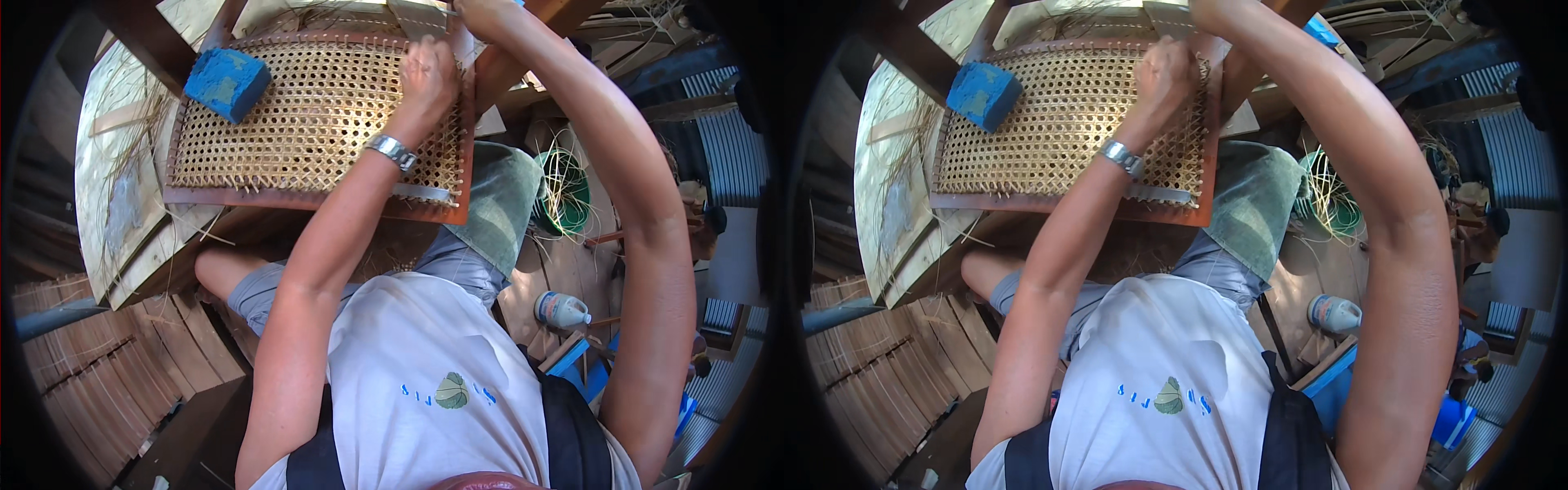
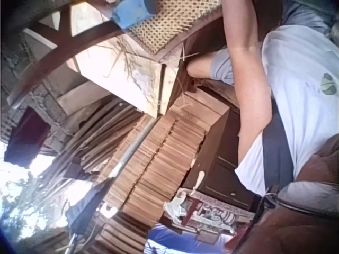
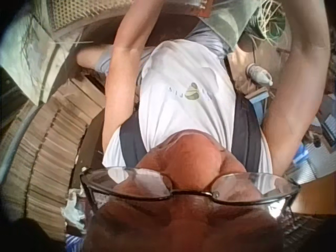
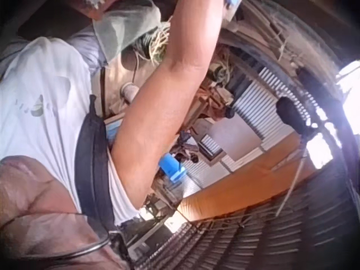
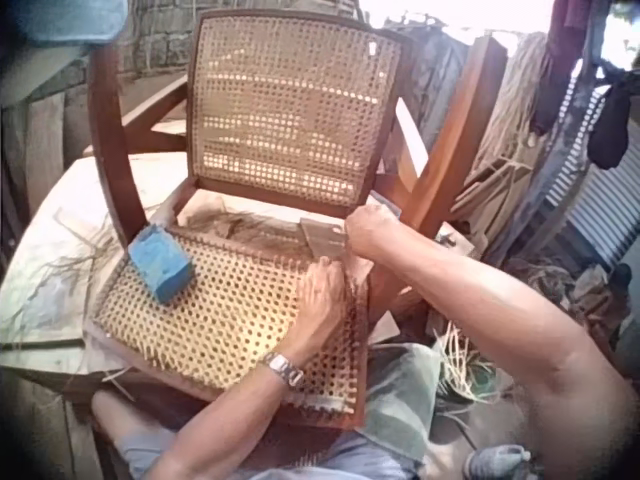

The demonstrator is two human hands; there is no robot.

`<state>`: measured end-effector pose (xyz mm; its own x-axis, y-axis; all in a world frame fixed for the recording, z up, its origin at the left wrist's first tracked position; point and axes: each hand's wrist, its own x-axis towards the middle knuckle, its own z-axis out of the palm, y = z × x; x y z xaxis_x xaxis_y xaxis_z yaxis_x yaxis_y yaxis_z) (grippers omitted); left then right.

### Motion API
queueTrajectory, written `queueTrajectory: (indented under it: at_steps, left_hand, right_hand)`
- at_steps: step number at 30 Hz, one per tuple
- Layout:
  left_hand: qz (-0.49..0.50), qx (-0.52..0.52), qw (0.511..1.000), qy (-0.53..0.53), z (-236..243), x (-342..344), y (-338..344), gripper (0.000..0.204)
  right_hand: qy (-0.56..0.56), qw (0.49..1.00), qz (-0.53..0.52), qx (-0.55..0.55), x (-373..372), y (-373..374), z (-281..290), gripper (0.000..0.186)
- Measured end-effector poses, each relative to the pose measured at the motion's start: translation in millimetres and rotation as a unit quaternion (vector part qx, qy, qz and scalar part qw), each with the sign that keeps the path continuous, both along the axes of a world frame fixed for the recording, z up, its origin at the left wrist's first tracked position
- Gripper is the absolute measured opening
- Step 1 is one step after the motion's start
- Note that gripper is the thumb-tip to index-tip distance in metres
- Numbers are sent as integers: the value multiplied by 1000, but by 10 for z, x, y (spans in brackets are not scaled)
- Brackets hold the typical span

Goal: Weaving and securing cane mesh onto a wooden chair seat using rattan strands and tools.

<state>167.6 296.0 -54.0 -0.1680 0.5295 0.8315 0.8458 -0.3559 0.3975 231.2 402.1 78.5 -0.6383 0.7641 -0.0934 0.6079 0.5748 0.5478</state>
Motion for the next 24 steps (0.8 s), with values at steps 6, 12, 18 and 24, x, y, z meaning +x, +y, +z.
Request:
queueTrajectory:
  at_steps: [6, 12, 18, 24]
  left_hand:
    - [-197, -220, 947, 127, 327, -326, 457, 17]
    - [-302, -249, 901, 188, 445, -331, 628, 18]
    - [-249, -214, 906, 266, 469, -344, 733, 16]
    - [-170, -301, 871, 349, 565, -181, 742, 31]
  right_hand:
    - [191, 975, 104, 46, 678, -469, 83, 9]
    - [391, 903, 178, 21, 944, -912, -4, 12]
    - [391, 914, 85, -64, 994, -977, -67, 23]
    - [430, 895, 106, -45, 1025, -914, -186, 21]
